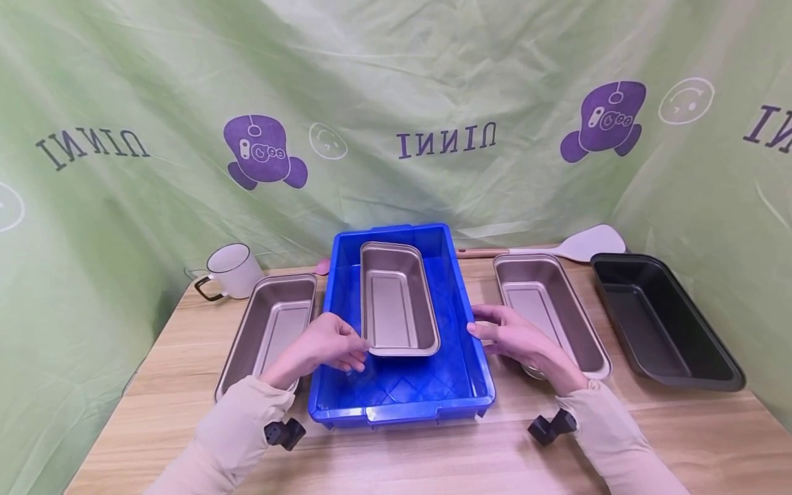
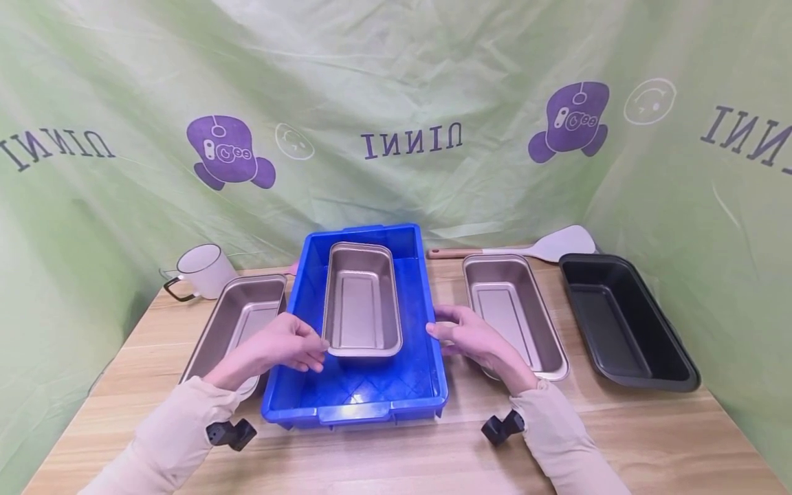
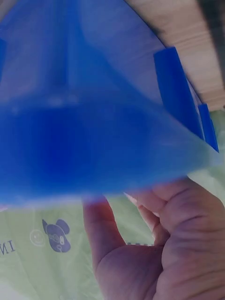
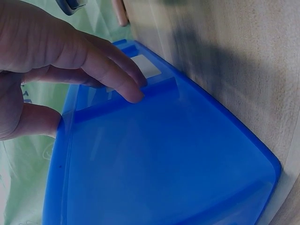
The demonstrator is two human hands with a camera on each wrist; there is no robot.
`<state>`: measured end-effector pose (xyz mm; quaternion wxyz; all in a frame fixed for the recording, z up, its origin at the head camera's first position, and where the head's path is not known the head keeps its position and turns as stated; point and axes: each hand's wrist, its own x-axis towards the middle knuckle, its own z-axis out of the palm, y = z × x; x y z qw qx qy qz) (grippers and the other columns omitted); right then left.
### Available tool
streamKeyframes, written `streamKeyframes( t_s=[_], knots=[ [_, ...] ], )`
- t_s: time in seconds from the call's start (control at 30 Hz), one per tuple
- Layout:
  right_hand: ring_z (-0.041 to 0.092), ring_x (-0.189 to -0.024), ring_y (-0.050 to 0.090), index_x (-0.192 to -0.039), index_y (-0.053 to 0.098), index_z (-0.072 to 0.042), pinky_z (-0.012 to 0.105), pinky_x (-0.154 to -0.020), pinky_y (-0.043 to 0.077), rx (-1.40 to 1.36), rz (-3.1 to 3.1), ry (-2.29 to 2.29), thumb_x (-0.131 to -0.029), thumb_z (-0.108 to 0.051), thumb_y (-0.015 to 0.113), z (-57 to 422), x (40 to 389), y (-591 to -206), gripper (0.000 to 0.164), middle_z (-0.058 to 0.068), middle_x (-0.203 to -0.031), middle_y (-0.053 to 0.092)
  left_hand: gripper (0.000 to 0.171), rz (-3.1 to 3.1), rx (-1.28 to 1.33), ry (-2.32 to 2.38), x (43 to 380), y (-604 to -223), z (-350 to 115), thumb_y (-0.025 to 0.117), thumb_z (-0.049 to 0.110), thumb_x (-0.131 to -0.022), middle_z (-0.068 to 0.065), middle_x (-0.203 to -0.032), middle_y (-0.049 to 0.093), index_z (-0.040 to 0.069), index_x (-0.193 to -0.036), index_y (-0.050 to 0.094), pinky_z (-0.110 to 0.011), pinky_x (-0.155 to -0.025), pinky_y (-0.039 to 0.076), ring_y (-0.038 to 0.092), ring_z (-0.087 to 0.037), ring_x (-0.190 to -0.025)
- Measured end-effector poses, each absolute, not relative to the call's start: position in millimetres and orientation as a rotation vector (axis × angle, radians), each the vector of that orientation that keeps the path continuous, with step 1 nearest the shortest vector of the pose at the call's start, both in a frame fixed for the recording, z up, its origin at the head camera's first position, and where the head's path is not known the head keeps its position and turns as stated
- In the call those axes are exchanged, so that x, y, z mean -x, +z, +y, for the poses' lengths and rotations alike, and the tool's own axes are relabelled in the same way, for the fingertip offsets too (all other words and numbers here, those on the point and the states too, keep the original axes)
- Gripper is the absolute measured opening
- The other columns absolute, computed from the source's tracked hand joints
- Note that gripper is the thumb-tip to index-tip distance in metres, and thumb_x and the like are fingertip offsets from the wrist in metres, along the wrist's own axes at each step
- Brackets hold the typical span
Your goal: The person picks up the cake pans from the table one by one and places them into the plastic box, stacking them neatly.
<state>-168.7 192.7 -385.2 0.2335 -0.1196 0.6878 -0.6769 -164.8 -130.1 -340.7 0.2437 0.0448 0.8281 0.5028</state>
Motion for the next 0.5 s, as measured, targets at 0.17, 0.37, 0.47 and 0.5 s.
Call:
streamKeyframes(
  t_s=[0.17,0.37,0.47,0.5],
  knots=[
    [0.034,-0.114,0.055,-0.142,0.018,0.019,0.046,-0.095,0.049,0.335,1.898,-1.851,-0.096,-0.009,0.053,193,169,-385,0.064,0.039,-0.142,0.03,0.02,2.276,-0.164,1.361,164,-334,-136,0.067,0.01,-0.086,-0.019,-0.081,0.07,-0.01,-0.09,0.068,-0.032,-0.06,0.059,0.069,-0.019,-0.067],
    [0.033,-0.114,0.055,-0.142,0.017,0.019,0.046,-0.095,0.049,0.339,1.894,-1.85,-0.096,-0.01,0.053,193,170,-387,0.065,0.038,-0.142,0.03,0.025,2.3,-0.247,1.338,166,-328,-147,0.068,0.014,-0.086,-0.018,-0.091,0.071,-0.008,-0.098,0.068,-0.035,-0.066,0.059,0.07,-0.022,-0.076],
    [0.031,-0.113,0.056,-0.142,0.018,0.019,0.045,-0.095,0.049,0.331,1.892,-1.85,-0.096,-0.009,0.053,193,170,-387,0.065,0.038,-0.142,0.031,0.023,2.326,-0.271,1.325,166,-325,-155,0.068,0.015,-0.087,-0.014,-0.093,0.072,-0.004,-0.099,0.069,-0.037,-0.07,0.058,0.07,-0.023,-0.08],
    [0.031,-0.112,0.057,-0.142,0.017,0.019,0.045,-0.095,0.049,0.33,1.893,-1.85,-0.096,-0.009,0.053,193,170,-387,0.065,0.038,-0.142,0.031,0.022,2.329,-0.271,1.33,166,-323,-158,0.067,0.015,-0.087,-0.013,-0.092,0.072,-0.004,-0.099,0.069,-0.037,-0.071,0.058,0.07,-0.024,-0.081]
  ],
)
